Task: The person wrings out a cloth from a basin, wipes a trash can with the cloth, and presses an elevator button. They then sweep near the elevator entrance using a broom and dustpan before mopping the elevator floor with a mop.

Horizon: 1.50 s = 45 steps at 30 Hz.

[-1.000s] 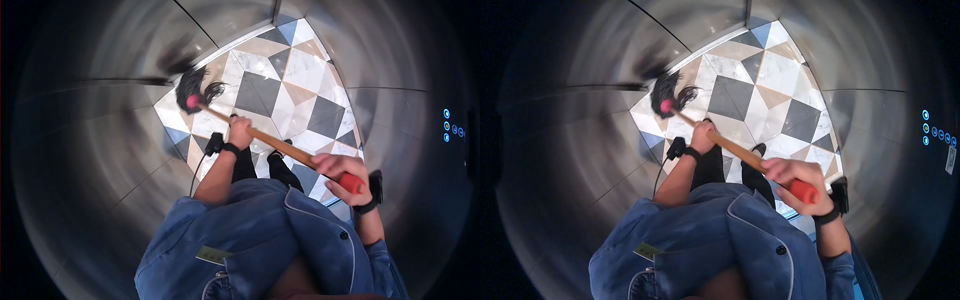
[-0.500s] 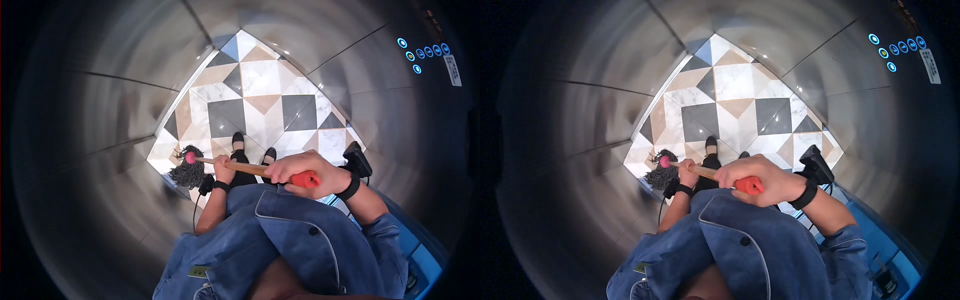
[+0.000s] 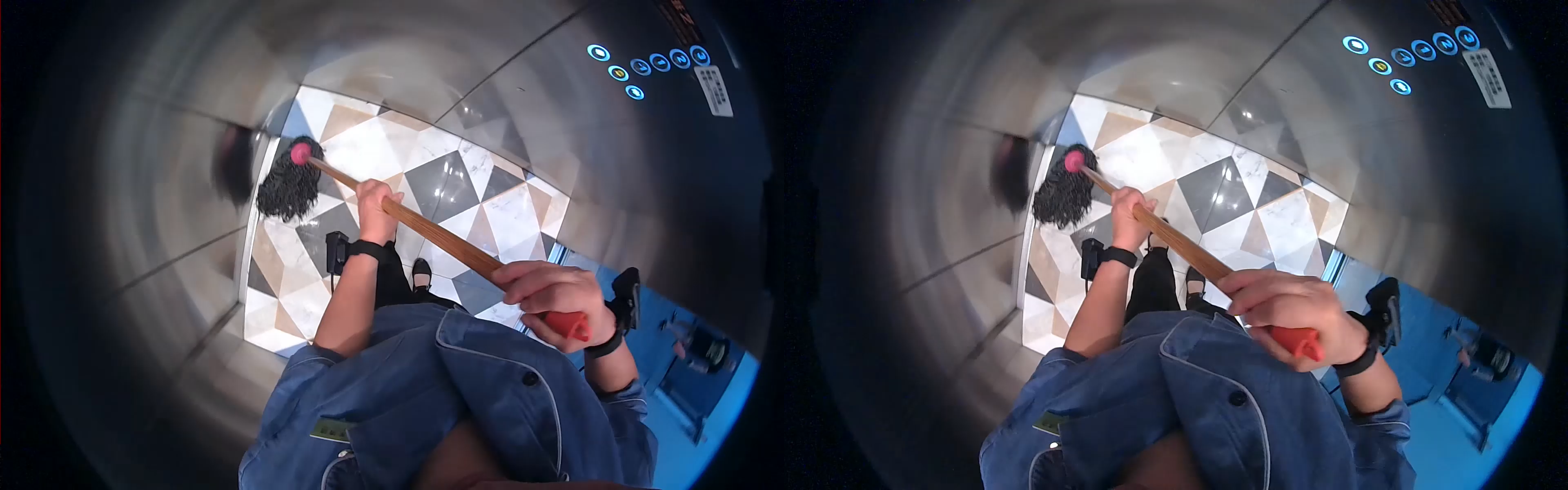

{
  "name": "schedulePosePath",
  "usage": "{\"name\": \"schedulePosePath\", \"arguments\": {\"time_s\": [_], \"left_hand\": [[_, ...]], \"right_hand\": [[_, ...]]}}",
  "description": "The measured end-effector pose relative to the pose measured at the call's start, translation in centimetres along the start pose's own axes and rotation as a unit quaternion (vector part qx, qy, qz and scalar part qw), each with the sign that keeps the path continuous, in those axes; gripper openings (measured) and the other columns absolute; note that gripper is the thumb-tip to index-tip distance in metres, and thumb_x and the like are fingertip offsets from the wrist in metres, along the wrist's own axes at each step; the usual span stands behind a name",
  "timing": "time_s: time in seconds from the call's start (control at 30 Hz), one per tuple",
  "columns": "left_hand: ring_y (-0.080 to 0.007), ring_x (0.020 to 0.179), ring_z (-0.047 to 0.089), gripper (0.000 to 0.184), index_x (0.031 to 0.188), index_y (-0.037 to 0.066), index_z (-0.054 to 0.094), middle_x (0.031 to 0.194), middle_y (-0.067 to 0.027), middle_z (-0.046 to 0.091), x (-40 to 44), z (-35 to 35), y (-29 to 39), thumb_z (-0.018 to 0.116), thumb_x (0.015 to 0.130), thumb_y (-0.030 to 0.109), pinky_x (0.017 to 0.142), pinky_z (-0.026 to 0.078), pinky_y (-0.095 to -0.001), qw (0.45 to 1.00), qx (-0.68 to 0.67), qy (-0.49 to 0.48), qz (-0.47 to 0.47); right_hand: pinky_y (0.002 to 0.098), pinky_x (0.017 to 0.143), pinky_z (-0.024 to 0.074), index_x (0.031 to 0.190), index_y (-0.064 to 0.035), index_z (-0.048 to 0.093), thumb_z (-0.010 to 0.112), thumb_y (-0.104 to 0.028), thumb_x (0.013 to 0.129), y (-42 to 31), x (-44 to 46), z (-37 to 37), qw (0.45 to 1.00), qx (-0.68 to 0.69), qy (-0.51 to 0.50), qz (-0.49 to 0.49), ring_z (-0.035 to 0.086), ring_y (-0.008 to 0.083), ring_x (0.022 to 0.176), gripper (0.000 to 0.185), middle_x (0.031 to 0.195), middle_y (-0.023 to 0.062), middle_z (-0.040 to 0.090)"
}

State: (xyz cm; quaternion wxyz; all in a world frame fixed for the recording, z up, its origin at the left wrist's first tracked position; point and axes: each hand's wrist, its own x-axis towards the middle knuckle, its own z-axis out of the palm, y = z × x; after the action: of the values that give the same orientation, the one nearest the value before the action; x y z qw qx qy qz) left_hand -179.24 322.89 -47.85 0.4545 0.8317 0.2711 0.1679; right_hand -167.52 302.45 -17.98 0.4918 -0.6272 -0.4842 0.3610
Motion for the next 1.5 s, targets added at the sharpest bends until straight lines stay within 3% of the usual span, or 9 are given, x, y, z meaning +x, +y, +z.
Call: {"name": "schedulePosePath", "arguments": {"time_s": [0.1,0.23,0.6,0.63,0.7,0.97,1.2,1.33,1.5], "left_hand": [[-0.0323,0.092,0.053,0.026,0.071,0.007,0.05,0.095,-0.0136,0.059,4.1,2.9,-1.3,0.075,0.066,0.004,0.083,0.042,-0.0387,0.994,-0.04,0.075,0.065],[-0.0318,0.106,0.05,0.026,0.076,0.009,0.053,0.113,-0.0148,0.055,6.7,6.9,-1.8,0.077,0.068,0.011,0.094,0.037,-0.04,0.998,0.022,-0.017,0.052],[-0.03,0.072,0.044,0.031,0.068,0.005,0.045,0.069,-0.0109,0.046,-1.5,18.9,3.8,0.075,0.066,0.011,0.075,0.037,-0.0415,0.931,0.079,-0.283,0.215],[-0.03,0.071,0.044,0.03,0.067,0.005,0.044,0.068,-0.0112,0.045,-3.6,21.3,8.3,0.074,0.065,0.008,0.075,0.037,-0.042,0.93,0.028,-0.34,0.137],[-0.0319,0.077,0.048,0.028,0.066,0.006,0.046,0.073,-0.012,0.05,-6.4,23.6,10.1,0.073,0.063,0.005,0.078,0.039,-0.0425,0.916,0.038,-0.322,0.237],[-0.0361,0.073,0.05,0.031,0.06,0.005,0.046,0.068,-0.0178,0.052,-21.0,37.3,23.6,0.074,0.065,0.019,0.075,0.038,-0.0464,0.828,0.053,-0.47,0.302],[-0.0308,0.077,0.05,0.027,0.069,0.005,0.049,0.073,-0.0105,0.054,-24.2,40.9,34.2,0.075,0.069,0.013,0.074,0.039,-0.0392,0.806,-0.089,-0.504,0.297],[-0.0284,0.085,0.051,0.025,0.071,0.006,0.05,0.079,-0.009,0.057,-24.1,43.3,35.3,0.074,0.068,0.007,0.08,0.04,-0.0374,0.838,-0.109,-0.481,0.232],[-0.0291,0.082,0.051,0.025,0.069,0.005,0.049,0.076,-0.0094,0.056,-24.1,46.3,37.0,0.074,0.066,0.006,0.078,0.04,-0.0373,0.836,-0.093,-0.483,0.242]], "right_hand": [[0.0407,0.085,0.0508,0.082,-0.0006,0.058,0.062,0.011,0.07,2.5,-0.5,0.0,0.999,0.01,0.05,0.008,0.059,0.0366,0.108,0.017,0.098,0.0138,0.063],[0.0378,0.087,0.0497,0.089,0.0007,0.057,0.064,0.008,0.073,5.3,-4.2,-0.6,0.989,0.041,0.14,0.038,0.054,0.0336,0.115,0.019,0.102,0.0109,0.062],[0.0367,0.092,0.0456,0.09,0.0007,0.055,0.065,0.005,0.077,4.5,-23.6,-1.9,0.927,0.107,0.354,0.056,0.057,0.031,0.111,0.017,0.1,0.0132,0.061],[0.0369,0.092,0.0454,0.089,0.001,0.055,0.065,0.005,0.077,4.2,-27.9,-2.9,0.917,0.118,0.377,0.061,0.057,0.03,0.11,0.017,0.1,0.0131,0.062],[0.0375,0.092,0.0452,0.089,0.0012,0.055,0.065,0.005,0.077,3.2,-32.0,-2.4,0.905,0.114,0.403,0.078,0.058,0.0289,0.109,0.016,0.098,0.0134,0.062],[0.0365,0.092,0.0462,0.09,0.0004,0.057,0.064,0.005,0.077,-4.5,-52.8,-3.9,0.851,0.054,0.504,0.14,0.058,0.0291,0.109,0.015,0.102,0.0141,0.063],[0.0401,0.08,0.0492,0.076,-0.0002,0.058,0.071,-0.002,0.066,-9.2,-55.7,-9.6,0.888,-0.129,0.41,0.161,0.063,0.0329,0.098,0.016,0.09,0.0128,0.064],[0.0503,0.088,0.0428,0.07,-0.0014,0.06,0.072,-0.014,0.073,-8.2,-56.3,-13.3,0.903,-0.096,0.393,0.144,0.063,0.0358,0.093,0.018,0.084,0.013,0.065],[0.0509,0.097,0.0384,0.067,-0.0014,0.06,0.069,-0.007,0.072,-7.2,-59.2,-16.8,0.929,0.025,0.353,0.107,0.061,0.0322,0.096,0.012,0.082,0.0102,0.061]]}}
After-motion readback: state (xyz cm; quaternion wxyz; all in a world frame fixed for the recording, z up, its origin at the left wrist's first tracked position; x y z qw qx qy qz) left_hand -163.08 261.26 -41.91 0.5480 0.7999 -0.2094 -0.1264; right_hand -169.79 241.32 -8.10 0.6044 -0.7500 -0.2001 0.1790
